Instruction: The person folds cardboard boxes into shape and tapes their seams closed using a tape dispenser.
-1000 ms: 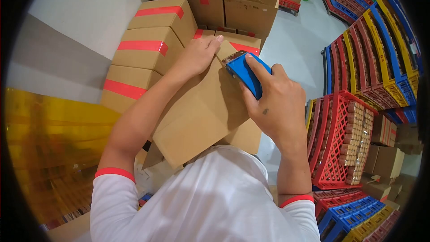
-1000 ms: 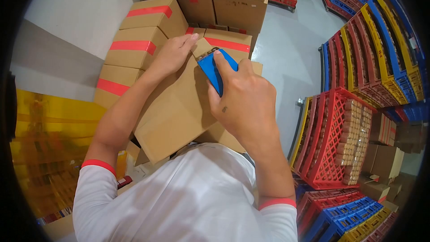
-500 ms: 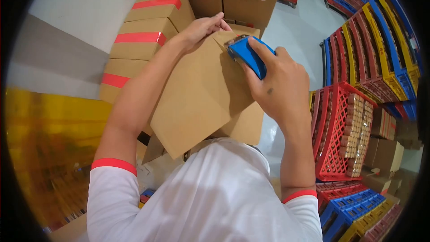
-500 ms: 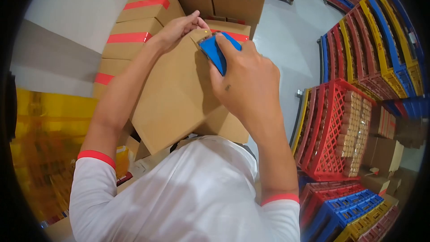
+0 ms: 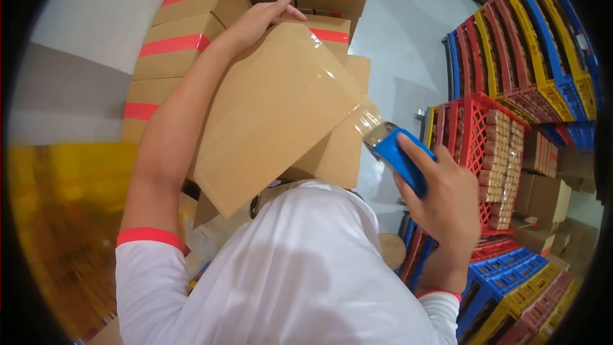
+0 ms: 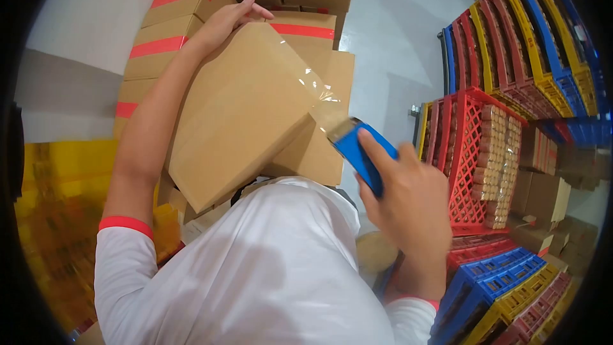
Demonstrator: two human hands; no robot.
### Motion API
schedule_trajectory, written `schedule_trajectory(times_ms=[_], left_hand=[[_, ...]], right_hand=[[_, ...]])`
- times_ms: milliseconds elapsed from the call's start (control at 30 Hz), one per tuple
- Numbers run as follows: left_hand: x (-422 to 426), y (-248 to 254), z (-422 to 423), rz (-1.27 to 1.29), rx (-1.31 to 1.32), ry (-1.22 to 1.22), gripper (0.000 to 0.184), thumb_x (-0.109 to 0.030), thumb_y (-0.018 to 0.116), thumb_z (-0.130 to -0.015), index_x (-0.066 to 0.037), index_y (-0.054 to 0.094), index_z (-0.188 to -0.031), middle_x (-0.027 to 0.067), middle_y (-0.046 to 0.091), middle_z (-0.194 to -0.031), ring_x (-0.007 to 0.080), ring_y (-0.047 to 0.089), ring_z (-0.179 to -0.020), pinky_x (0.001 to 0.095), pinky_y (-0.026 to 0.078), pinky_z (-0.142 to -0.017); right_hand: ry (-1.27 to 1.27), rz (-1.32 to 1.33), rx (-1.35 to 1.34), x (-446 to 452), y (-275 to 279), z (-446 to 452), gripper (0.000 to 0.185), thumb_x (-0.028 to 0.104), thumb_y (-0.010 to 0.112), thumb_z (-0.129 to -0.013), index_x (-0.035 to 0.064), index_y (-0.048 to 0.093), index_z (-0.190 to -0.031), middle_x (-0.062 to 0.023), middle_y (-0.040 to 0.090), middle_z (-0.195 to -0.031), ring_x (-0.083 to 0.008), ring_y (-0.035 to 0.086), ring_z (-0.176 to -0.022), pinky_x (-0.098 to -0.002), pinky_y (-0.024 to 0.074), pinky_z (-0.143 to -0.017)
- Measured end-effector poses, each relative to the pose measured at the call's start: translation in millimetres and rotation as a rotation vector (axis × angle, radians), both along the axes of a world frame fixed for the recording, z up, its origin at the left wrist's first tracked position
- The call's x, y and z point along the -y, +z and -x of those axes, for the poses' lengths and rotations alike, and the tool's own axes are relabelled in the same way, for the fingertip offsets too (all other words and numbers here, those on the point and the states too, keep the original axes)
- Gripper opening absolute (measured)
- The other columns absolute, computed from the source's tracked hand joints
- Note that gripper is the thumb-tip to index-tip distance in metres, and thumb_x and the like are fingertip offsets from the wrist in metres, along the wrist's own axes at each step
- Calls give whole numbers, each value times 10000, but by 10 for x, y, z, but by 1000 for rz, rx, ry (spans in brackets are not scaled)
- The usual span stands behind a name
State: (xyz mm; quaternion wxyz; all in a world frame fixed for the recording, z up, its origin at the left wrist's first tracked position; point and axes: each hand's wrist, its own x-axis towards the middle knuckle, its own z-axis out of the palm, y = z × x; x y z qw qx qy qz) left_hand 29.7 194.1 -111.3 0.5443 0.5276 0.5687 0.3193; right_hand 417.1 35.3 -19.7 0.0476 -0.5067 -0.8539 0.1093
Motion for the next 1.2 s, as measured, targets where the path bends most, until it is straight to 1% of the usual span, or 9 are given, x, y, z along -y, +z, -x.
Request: schedule_trajectory(times_ms=[33,100,167,233,567,767,867,1033,1200], left_hand=[[24,26,-30,-2,-9,-15,657,-562,351,-1152,-18,659,-1354,113,778,-1082,206,712,-1044,347,529,-961],[138,92,-118,-326,-729,-8,701,-542,363,-1145,-12,446,-1596,223,658,-1434,332,600,-1367,437,443,-1157],[402,-18,-410,-788,-1372,-131,793,-544,358,-1135,-22,179,-1706,255,312,-1718,384,280,-1610,518,228,-1305],[788,76,-890,-701,-1164,-344,822,-526,378,-1134,16,122,-1698,237,99,-1779,361,78,-1660,555,84,-1335],[1054,91,-1441,-600,-1197,-359,819,-370,601,-1050,90,267,-1640,306,307,-1696,415,212,-1625,567,153,-1323],[1132,205,-1663,-565,-1279,-398,997,-191,774,-904,49,188,-1674,309,227,-1724,446,186,-1628,588,164,-1312],[1295,348,-1598,-575,-1241,-359,1080,-173,794,-883,28,111,-1695,301,145,-1748,457,124,-1639,591,146,-1310],[1440,242,-1390,-510,-1134,-249,1126,-237,798,-885,34,68,-1698,301,94,-1758,461,81,-1644,580,118,-1314],[1413,236,-1365,-508,-1103,-245,1113,-230,777,-887,57,61,-1689,322,94,-1749,463,80,-1644,580,107,-1315]], right_hand=[[42,-11,12,-70,-117,47,599,230,825,-839,187,687,-1420,-161,608,-850,-356,662,-658,-470,520,-612],[46,-7,-16,-193,-271,159,584,228,822,-845,189,685,-1411,-164,618,-871,-362,672,-667,-473,531,-614],[63,-4,-45,-264,-287,241,569,227,819,-850,191,683,-1402,-167,628,-891,-367,681,-677,-475,541,-616],[101,2,-37,-289,-254,285,533,212,809,-856,169,694,-1375,-163,636,-894,-358,687,-677,-469,551,-621],[240,33,251,-472,-1001,170,569,174,802,-844,80,670,-1389,-186,668,-887,-344,711,-713,-440,565,-642],[-172,-199,-510,-473,-1698,-189,598,210,783,-906,-57,567,-1396,-175,713,-983,-251,749,-785,-341,591,-712],[-539,532,-1593,-386,-1822,-107,588,244,693,-1044,-9,416,-1497,-104,634,-1058,-169,691,-757,-299,577,-700],[-578,606,-1876,-172,-1701,424,516,247,637,-1075,37,410,-1488,-137,634,-1097,-149,661,-679,-271,568,-632],[-466,789,-1552,-832,-1435,387,749,270,748,-974,-29,377,-1552,-149,665,-1121,-145,663,-809,-268,512,-651]])
